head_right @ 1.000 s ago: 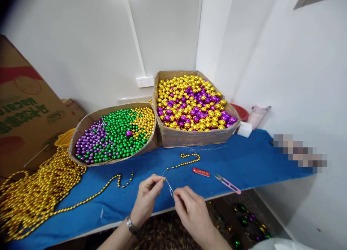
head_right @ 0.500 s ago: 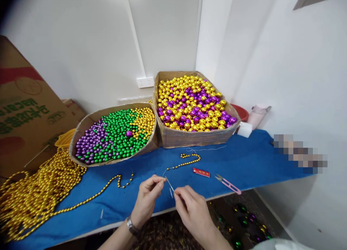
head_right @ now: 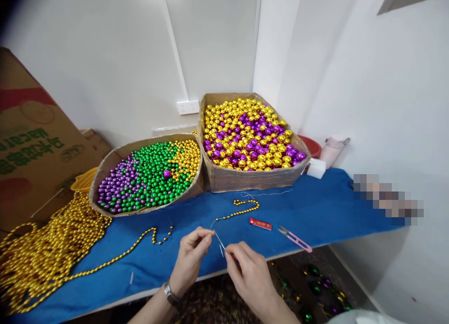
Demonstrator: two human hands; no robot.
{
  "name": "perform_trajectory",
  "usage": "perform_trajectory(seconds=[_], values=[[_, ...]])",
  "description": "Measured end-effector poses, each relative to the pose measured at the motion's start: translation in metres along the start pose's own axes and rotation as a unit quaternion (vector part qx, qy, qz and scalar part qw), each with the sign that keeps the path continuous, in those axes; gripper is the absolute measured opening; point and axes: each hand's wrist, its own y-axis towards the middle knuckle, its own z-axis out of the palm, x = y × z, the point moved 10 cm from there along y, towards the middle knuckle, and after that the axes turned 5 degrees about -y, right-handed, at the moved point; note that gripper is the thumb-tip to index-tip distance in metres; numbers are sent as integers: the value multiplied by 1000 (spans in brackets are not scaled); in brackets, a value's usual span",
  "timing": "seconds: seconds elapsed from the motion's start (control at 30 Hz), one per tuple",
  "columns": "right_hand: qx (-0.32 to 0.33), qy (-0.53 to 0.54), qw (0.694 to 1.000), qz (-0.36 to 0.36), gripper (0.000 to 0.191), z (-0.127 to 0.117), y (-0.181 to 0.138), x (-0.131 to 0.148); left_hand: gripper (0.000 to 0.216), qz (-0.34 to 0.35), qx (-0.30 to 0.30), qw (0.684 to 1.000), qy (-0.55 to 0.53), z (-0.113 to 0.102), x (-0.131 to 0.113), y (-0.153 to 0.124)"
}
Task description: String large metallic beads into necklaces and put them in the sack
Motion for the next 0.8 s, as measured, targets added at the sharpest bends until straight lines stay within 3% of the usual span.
perform_trajectory(seconds=[0.43, 0.8], values=[[5, 1, 1000, -1, 16, 5, 1, 0, 26, -5, -4, 1000, -7, 0, 1, 0], [13, -13, 1000, -13, 17, 6, 2, 4, 27, -135, 26, 979, -153, 12, 28, 0]])
